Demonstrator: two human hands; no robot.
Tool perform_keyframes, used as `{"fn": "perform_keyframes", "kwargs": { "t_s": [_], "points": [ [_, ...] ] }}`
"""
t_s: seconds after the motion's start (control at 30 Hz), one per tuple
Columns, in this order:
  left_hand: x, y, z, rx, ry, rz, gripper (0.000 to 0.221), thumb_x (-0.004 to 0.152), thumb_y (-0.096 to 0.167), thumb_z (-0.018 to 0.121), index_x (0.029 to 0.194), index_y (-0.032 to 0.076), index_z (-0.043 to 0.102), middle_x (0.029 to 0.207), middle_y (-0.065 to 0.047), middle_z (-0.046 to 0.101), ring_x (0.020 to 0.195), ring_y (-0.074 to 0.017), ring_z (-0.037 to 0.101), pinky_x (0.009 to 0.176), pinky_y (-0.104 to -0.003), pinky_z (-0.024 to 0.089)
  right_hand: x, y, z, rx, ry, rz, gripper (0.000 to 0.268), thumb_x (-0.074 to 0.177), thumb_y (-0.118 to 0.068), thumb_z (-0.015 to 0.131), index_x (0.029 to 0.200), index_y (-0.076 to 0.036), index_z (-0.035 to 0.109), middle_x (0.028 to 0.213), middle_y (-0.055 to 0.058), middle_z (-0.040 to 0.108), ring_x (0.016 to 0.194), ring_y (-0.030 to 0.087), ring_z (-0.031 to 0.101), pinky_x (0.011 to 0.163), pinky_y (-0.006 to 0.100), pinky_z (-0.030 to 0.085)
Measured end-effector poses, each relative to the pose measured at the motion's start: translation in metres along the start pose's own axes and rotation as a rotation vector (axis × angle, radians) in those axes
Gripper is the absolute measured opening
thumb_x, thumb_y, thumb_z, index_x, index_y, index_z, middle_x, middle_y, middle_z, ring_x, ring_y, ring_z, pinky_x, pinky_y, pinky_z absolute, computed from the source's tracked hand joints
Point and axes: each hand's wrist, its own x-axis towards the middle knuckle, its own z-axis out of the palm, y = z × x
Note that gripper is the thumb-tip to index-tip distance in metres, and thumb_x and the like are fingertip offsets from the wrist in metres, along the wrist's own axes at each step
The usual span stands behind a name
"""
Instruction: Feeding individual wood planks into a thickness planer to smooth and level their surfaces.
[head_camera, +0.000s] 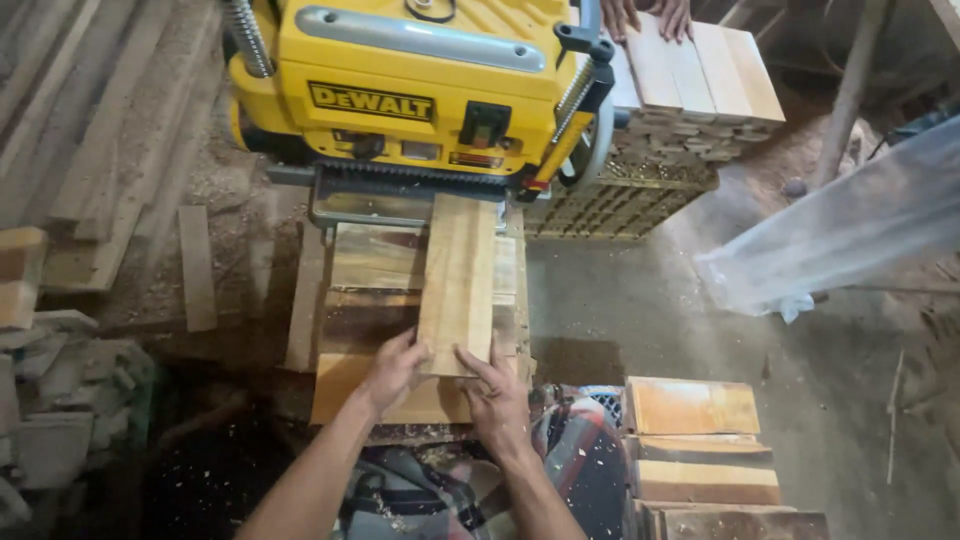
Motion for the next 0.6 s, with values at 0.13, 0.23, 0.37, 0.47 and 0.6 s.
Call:
{"fn": "perform_keyframes", "kwargs": {
  "t_s": [0.13, 0.23, 0.37, 0.47, 0.6],
  "points": [
    [-0.041, 0.023, 0.015, 0.614, 0.24, 0.049, 0.065, 0.09, 0.026, 0.067, 0.152, 0.017, 0.048, 0.138, -0.007, 0.07, 0.124, -0.0259, 0.068, 0.105, -0.043, 0.058, 0.008, -0.015, 0.007, 0.074, -0.091, 0.125, 0.056, 0.085, 0.007, 0.059, 0.131, -0.023, 0.07, 0.165, 0.019, 0.025, 0.146, 0.042, 0.039, 0.109, 0.056, 0.047],
    [-0.046, 0.023, 0.01, 0.928, 0.266, -0.043, 0.112, 0.076, 0.05, 0.079, 0.164, 0.029, 0.013, 0.168, -0.006, 0.022, 0.148, -0.0326, 0.038, 0.114, -0.062, 0.044, 0.007, -0.016, 0.013, 0.026, -0.12, 0.233, 0.058, 0.088, 0.008, 0.057, 0.133, -0.027, 0.068, 0.167, 0.016, 0.021, 0.149, 0.044, 0.032, 0.1, 0.059, 0.053],
    [-0.026, 0.008, -0.008, 0.984, 0.205, 0.154, 0.107, 0.079, 0.036, 0.083, 0.163, 0.026, 0.017, 0.156, -0.009, 0.037, 0.138, -0.0305, 0.047, 0.11, -0.062, 0.048, 0.014, -0.008, 0.015, -0.024, -0.068, 0.117, 0.048, 0.089, -0.002, 0.068, 0.13, -0.026, 0.069, 0.164, 0.02, 0.025, 0.141, 0.042, 0.044, 0.098, 0.053, 0.055],
    [-0.02, 0.01, -0.011, 0.99, 0.231, 0.398, 0.101, 0.075, 0.028, 0.087, 0.158, 0.013, 0.032, 0.142, -0.016, 0.051, 0.131, -0.0353, 0.054, 0.109, -0.056, 0.049, 0.033, -0.002, 0.02, -0.124, -0.023, 0.085, 0.045, 0.088, -0.009, 0.072, 0.126, -0.033, 0.073, 0.16, 0.018, 0.036, 0.131, 0.044, 0.054, 0.098, 0.05, 0.055],
    [0.024, 0.01, -0.03, 1.16, 0.257, 0.679, 0.095, 0.071, 0.026, 0.09, 0.152, 0.001, 0.046, 0.139, -0.022, 0.057, 0.13, -0.0424, 0.055, 0.109, -0.051, 0.046, 0.069, 0.012, 0.016, -0.278, -0.01, 0.004, 0.044, 0.084, -0.021, 0.078, 0.126, -0.037, 0.075, 0.155, 0.018, 0.049, 0.133, 0.042, 0.054, 0.111, 0.048, 0.047]
  ]
}}
